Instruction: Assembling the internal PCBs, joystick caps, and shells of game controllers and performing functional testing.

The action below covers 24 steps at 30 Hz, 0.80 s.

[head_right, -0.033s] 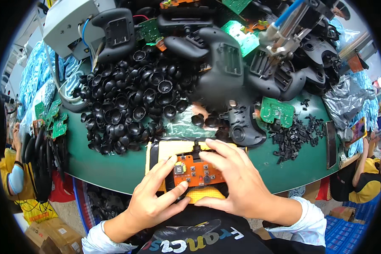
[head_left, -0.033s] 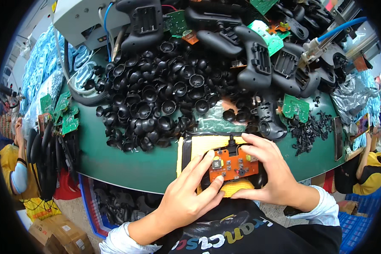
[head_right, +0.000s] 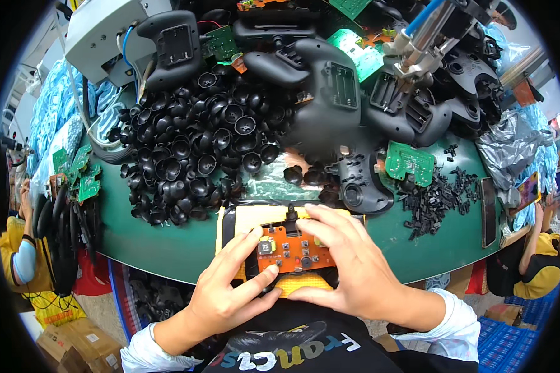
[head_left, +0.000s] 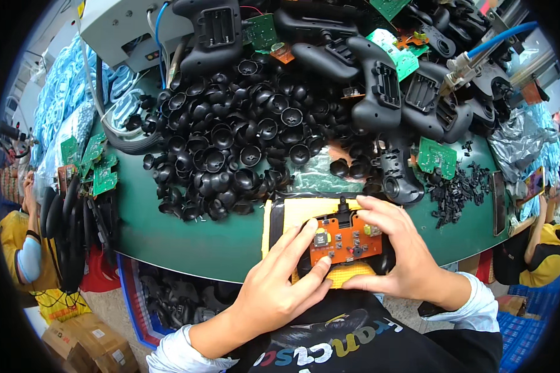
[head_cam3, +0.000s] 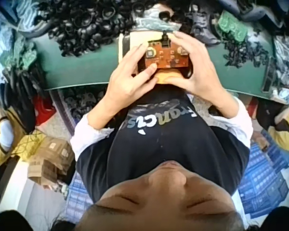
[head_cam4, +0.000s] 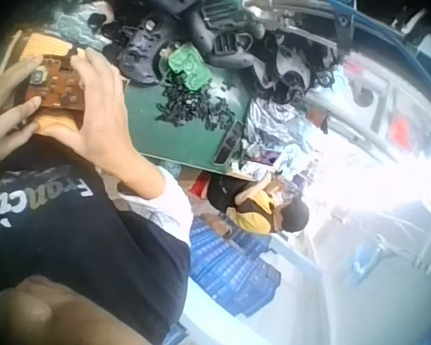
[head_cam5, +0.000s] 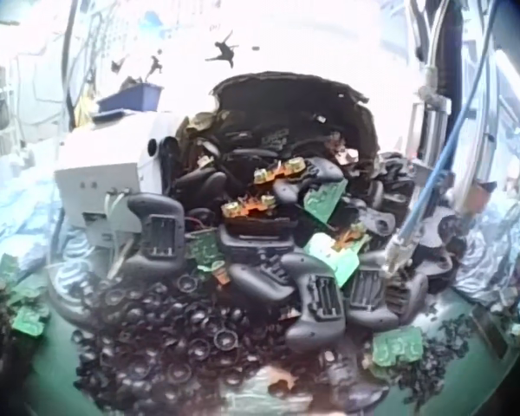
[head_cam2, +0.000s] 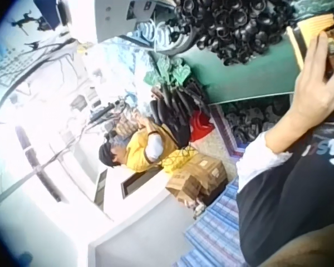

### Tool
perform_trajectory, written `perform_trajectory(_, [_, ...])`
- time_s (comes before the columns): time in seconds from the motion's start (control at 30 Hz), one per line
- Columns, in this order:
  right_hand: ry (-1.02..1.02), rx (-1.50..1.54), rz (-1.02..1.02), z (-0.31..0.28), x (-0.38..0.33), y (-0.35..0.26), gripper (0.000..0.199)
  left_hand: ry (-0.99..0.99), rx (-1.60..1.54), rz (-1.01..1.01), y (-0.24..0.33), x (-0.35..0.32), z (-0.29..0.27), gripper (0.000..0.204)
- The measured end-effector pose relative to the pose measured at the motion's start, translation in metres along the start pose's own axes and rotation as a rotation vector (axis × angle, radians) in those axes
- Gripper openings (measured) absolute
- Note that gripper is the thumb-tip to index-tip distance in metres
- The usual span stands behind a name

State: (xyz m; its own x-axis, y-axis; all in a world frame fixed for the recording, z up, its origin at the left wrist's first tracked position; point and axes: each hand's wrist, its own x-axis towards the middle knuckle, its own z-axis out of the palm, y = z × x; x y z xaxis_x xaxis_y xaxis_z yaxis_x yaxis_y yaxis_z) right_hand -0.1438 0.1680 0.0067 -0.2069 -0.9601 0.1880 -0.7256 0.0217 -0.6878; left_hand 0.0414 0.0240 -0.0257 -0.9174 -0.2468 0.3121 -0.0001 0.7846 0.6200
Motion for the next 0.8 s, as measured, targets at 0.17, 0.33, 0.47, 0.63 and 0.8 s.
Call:
perform_trajectory(0.17, [0.037, -0.028, 0.019, 0.010, 0.002, 0.006, 0.080, 0.007, -0.036, 0.004, -0.004, -0.002, 0.000, 0.040])
perform_trajectory(0.33, [0.060, -0.325, -0.224, 0.007, -0.006, 0.011, 0.051, 0.011, -0.050, -0.001, -0.004, -0.001, -0.001, 0.040])
perform_trajectory(0.47, [0.169, -0.329, -0.182, 0.014, -0.013, 0.010, 0.047, -0.004, -0.070, -0.011, -0.005, 0.000, -0.002, 0.040])
perform_trajectory(0.63, [0.047, -0.418, -0.191, 0.008, -0.012, 0.005, 0.039, -0.015, -0.063, -0.004, -0.007, 0.000, -0.001, 0.044])
perform_trajectory(0.8, [-0.099, -0.609, -0.160, 0.006, 0.004, -0.013, 0.029, -0.011, -0.064, -0.007, -0.008, 0.001, -0.002, 0.044])
